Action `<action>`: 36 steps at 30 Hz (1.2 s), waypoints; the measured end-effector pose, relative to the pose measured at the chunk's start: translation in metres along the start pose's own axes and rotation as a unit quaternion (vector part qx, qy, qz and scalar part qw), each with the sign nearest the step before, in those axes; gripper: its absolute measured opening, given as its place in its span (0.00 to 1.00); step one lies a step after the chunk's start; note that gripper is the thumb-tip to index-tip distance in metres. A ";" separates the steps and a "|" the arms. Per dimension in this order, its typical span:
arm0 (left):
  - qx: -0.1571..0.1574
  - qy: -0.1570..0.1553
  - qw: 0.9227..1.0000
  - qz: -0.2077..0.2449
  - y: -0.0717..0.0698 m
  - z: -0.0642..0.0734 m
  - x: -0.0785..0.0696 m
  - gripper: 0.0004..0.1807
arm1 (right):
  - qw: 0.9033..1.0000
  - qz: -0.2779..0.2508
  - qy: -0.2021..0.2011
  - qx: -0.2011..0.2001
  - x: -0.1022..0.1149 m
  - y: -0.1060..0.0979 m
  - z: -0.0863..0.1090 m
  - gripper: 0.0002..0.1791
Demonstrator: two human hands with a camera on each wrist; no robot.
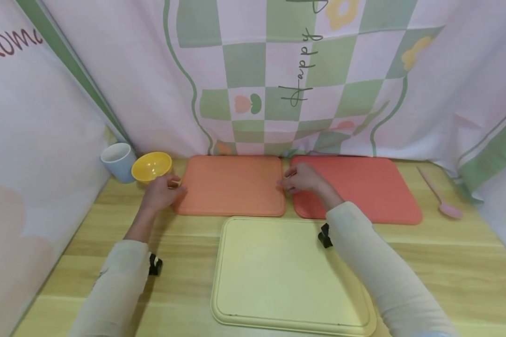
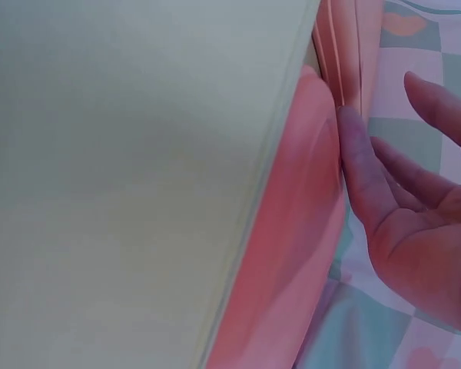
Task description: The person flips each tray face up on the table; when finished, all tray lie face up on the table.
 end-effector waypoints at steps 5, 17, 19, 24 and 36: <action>0.013 -0.005 1.000 0.014 0.002 -0.003 0.002 0.28 | 1.000 0.003 0.016 -0.010 0.001 0.000 -0.002 0.25; 0.057 -0.037 0.990 0.120 0.003 -0.005 0.004 0.30 | 0.992 -0.108 0.055 0.012 0.008 0.004 0.005 0.24; 0.060 -0.064 0.985 0.148 0.003 -0.004 0.005 0.30 | 0.992 -0.111 0.064 0.015 0.010 0.005 0.006 0.33; 0.043 -0.089 0.980 0.175 0.002 -0.003 0.005 0.27 | 0.991 -0.122 0.062 0.010 0.010 0.008 0.005 0.36; 0.017 -0.127 0.970 0.205 0.002 -0.006 0.007 0.26 | 0.973 -0.211 0.089 0.000 0.007 0.005 0.002 0.29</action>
Point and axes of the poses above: each hand's wrist, its own z-axis away from the middle knuckle, its own y-axis out of the palm, x = y × z, the point moved 3 cm from there along -z, towards the middle knuckle, and after that the axes turned 8 degrees about -y, right-handed, at the moved point
